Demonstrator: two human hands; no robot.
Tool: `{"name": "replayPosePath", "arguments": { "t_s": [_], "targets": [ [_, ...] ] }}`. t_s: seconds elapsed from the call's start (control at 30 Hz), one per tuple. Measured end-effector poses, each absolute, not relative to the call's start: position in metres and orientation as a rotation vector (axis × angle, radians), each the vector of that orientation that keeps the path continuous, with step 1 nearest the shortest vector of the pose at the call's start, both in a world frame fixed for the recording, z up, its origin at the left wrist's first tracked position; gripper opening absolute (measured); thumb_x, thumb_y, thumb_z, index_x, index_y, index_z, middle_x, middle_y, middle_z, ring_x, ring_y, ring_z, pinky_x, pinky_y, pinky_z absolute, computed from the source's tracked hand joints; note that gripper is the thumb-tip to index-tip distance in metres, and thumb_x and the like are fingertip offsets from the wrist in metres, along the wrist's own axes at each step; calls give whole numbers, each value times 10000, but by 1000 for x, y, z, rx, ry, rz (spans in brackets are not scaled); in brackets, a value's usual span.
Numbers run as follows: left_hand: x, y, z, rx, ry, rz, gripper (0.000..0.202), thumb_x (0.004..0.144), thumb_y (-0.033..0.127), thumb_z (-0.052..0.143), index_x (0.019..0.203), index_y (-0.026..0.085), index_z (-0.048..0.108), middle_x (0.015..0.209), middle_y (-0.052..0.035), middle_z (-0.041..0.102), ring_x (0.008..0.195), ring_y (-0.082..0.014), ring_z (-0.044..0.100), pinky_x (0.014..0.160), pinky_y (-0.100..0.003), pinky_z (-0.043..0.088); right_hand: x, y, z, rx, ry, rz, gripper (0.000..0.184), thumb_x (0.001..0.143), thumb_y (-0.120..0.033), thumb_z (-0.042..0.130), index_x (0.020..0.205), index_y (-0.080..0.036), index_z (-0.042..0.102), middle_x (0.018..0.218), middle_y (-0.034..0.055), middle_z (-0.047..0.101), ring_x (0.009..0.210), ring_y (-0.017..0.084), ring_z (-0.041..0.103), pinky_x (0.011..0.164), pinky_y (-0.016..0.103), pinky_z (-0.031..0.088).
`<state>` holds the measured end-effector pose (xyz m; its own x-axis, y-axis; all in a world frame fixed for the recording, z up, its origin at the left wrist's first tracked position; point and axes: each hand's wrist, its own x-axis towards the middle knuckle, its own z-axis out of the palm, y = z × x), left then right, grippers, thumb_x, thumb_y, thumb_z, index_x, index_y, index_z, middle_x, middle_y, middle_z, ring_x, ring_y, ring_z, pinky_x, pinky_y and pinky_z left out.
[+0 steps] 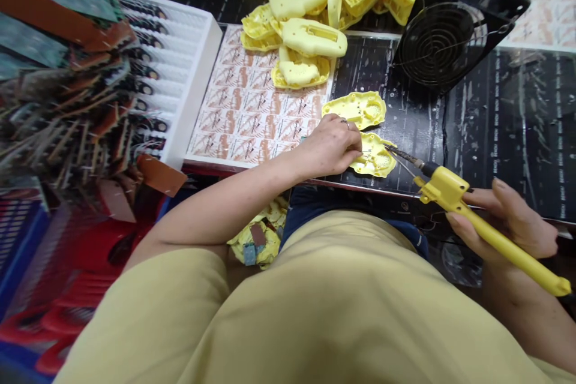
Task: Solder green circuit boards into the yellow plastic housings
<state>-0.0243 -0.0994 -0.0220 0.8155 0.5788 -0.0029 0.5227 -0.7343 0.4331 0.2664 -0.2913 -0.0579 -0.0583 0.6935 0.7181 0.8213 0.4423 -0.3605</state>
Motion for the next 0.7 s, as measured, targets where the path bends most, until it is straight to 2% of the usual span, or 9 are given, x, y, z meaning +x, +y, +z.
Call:
{"name": "replayPosePath", "arguments": {
  "t_s": [0.07,0.17,0.27,0.33,0.43,0.53,0.6,0.7],
  "targets": [
    [-25,-100,-22,2584,824,181,168,926,187,605,871,179,763,1002,-84,811,988,-265,717,1096,-486,464,263,-291,-56,-1328,-1800,-114,532,918,-331,854,1428,-305,704,970,15,844,719,236,812,633,311,696],
    [-28,-102,-23,2591,819,196,176,949,204,604,884,185,766,1010,-83,814,1001,-264,717,1101,-480,463,255,-286,-48,-1220,-1846,-51,246,920,-283,852,1157,-295,786,867,6,825,676,223,798,577,285,676],
    [-32,-105,-25,2590,836,272,205,991,237,593,921,197,782,1040,-81,823,1035,-263,717,1117,-482,451,249,-282,-41,-1091,-1842,-7,225,844,-143,892,979,-268,762,771,-23,789,628,205,777,518,268,652],
    [-34,-107,-26,2569,880,334,222,1010,256,589,957,209,799,1062,-79,831,1049,-264,717,1114,-486,447,249,-283,-42,-1115,-1795,30,262,833,-117,894,1009,-264,766,807,-16,800,672,213,792,543,281,665],
    [-33,-107,-28,2498,959,368,208,994,262,614,1059,234,810,997,-45,835,1005,-251,714,1126,-502,431,255,-284,-48,-1239,-1740,-7,429,870,-185,885,1271,-281,767,947,24,840,742,242,817,602,320,691],
    [-29,-105,-28,2468,994,321,193,960,270,629,1018,228,808,931,-31,826,970,-249,700,1136,-524,414,260,-280,-51,-1247,-1837,-49,570,907,-244,865,1449,-292,695,1003,38,851,748,248,823,615,312,693],
    [-25,-105,-26,2479,1005,268,188,942,277,627,937,217,805,937,-45,824,971,-255,693,1117,-524,417,260,-275,-51,-1214,-1867,-15,513,912,-239,859,1401,-311,720,984,22,850,735,236,820,614,298,692],
    [-22,-105,-22,2490,1033,177,191,913,251,626,908,211,812,919,-53,816,960,-255,692,1103,-516,411,258,-267,-50,-1163,-1830,53,346,894,-194,864,1199,-332,775,920,-8,840,708,223,812,594,301,691]
  ]
}}
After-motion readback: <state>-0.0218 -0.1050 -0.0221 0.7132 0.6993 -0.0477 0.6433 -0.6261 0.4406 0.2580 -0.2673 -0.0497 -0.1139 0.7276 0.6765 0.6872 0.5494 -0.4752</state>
